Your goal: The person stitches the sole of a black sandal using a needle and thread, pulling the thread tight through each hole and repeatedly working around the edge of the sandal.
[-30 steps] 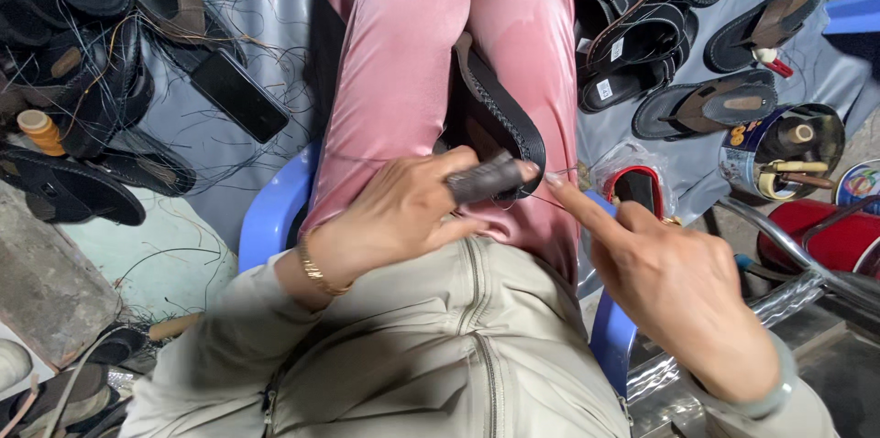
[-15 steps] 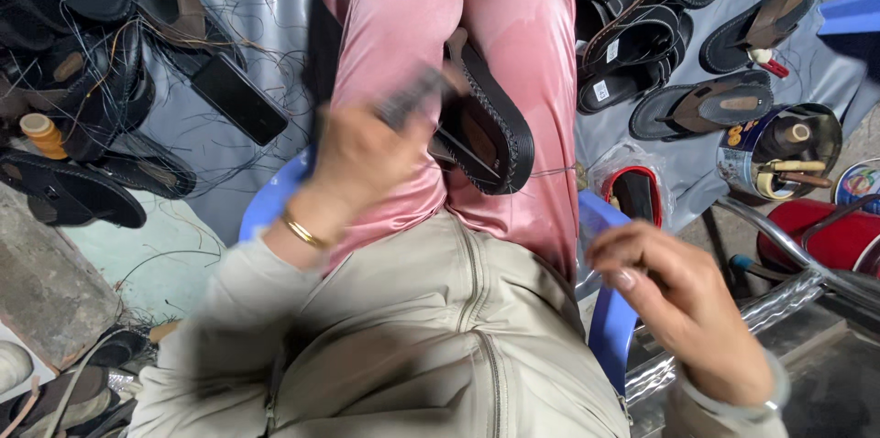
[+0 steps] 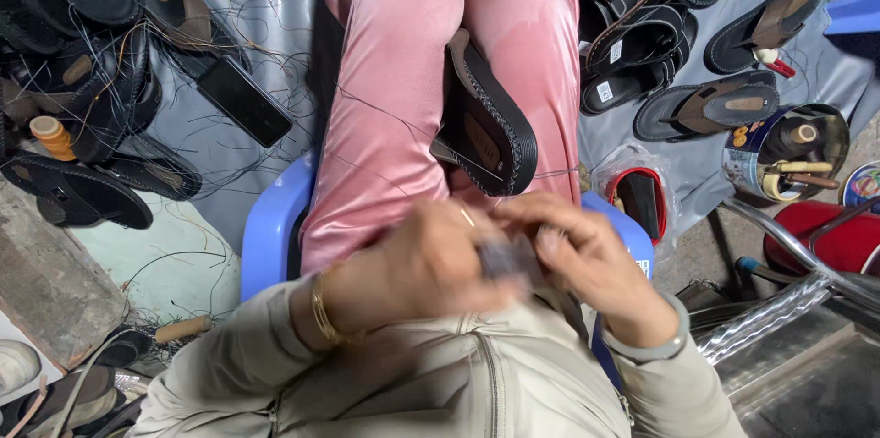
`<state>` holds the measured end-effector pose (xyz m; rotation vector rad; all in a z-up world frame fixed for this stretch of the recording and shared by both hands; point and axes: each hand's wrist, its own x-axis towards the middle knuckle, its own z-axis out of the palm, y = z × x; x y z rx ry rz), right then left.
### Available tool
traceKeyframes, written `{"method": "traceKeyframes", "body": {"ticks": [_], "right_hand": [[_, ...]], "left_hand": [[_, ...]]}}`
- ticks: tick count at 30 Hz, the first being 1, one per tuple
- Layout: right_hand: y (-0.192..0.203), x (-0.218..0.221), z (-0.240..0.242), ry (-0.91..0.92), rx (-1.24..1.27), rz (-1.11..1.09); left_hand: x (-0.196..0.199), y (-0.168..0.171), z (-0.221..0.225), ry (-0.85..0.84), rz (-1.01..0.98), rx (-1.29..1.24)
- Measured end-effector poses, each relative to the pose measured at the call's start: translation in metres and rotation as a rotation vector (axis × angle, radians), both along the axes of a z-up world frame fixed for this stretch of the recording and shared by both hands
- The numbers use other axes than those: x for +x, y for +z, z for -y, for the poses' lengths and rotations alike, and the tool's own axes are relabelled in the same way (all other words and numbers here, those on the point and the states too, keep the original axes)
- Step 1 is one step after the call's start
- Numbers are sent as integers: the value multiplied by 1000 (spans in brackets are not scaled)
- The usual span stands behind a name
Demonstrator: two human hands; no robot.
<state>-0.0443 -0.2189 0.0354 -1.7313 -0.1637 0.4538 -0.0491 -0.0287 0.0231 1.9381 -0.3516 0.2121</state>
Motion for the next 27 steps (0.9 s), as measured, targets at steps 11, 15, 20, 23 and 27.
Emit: {"method": "traceKeyframes", "body": {"ticks": [11,15,20,23,27], "right_hand": [[-16,22,203,-441,-697,169],[-10,28,127,-190,-868,525],[-13,24,23,312,-359,225],[-23,27,35,188,-307,277],[-25,12,23,1,263,22]], "left_hand": [[16,-13,-85,-309,-605,710],[26,-7,-85,-934,-697,-140],[59,-22,-51,4,-405,-238],[87,-62,-70,360,-214,-125],[121,-57,-72,402,-475,-835]]}}
